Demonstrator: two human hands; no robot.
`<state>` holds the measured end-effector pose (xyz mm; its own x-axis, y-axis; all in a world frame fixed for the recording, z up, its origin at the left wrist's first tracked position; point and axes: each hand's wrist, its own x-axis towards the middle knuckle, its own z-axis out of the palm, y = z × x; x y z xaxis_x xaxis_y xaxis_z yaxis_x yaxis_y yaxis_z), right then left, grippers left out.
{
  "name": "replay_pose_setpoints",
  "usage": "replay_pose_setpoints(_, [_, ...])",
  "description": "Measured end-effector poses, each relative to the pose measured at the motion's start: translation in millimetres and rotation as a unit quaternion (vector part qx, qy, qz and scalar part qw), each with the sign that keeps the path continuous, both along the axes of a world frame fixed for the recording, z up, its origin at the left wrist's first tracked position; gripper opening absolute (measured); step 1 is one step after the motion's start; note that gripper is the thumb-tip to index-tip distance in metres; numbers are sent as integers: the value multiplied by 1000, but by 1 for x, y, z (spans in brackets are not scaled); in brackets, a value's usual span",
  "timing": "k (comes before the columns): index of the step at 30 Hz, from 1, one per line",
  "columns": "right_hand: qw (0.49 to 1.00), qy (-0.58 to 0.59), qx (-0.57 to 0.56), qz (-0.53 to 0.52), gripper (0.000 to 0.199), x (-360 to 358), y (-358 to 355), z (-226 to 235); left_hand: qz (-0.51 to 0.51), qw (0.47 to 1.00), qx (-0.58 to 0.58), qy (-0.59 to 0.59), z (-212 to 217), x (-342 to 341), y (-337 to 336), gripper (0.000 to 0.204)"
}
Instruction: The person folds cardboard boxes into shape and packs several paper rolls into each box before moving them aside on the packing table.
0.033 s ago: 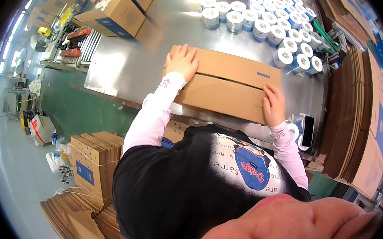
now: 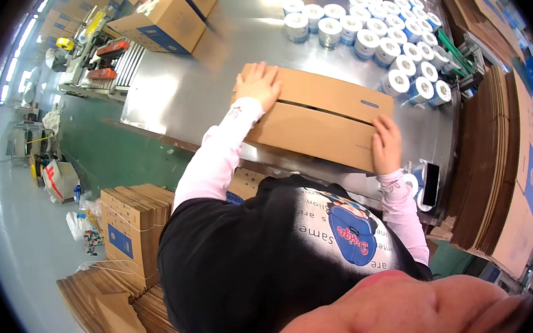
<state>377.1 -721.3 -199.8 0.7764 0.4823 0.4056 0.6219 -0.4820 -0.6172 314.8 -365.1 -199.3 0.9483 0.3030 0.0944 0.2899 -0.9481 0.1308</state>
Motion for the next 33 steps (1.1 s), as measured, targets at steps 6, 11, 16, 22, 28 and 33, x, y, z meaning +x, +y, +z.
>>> replay_pose_setpoints(6, [977, 168, 120, -59, 46, 2, -8, -39, -184, 982, 12, -44, -7, 1, -61, 51])
replay_pose_setpoints(11, [896, 329, 297, -20, 67, -20, 31, -33, -208, 971, -109, -53, 26, -57, -115, 86])
replay_pose_setpoints(16, [872, 383, 279, 122, 81, -46, 108, -44, -182, 974, -138, 7, 31, -86, -56, 96])
replay_pose_setpoints(22, [782, 537, 152, 277, 70, -72, 239, -17, -8, 999, -51, 9, 39, -111, 65, 92])
replay_pose_setpoints(28, [854, 418, -49, 307, 55, -96, 265, -31, -70, 997, 4, -36, 21, -98, 268, 87])
replay_pose_setpoints(33, [898, 380, -109, 192, 44, -86, 231, -75, 225, 961, 114, -117, 17, -68, 373, 85])
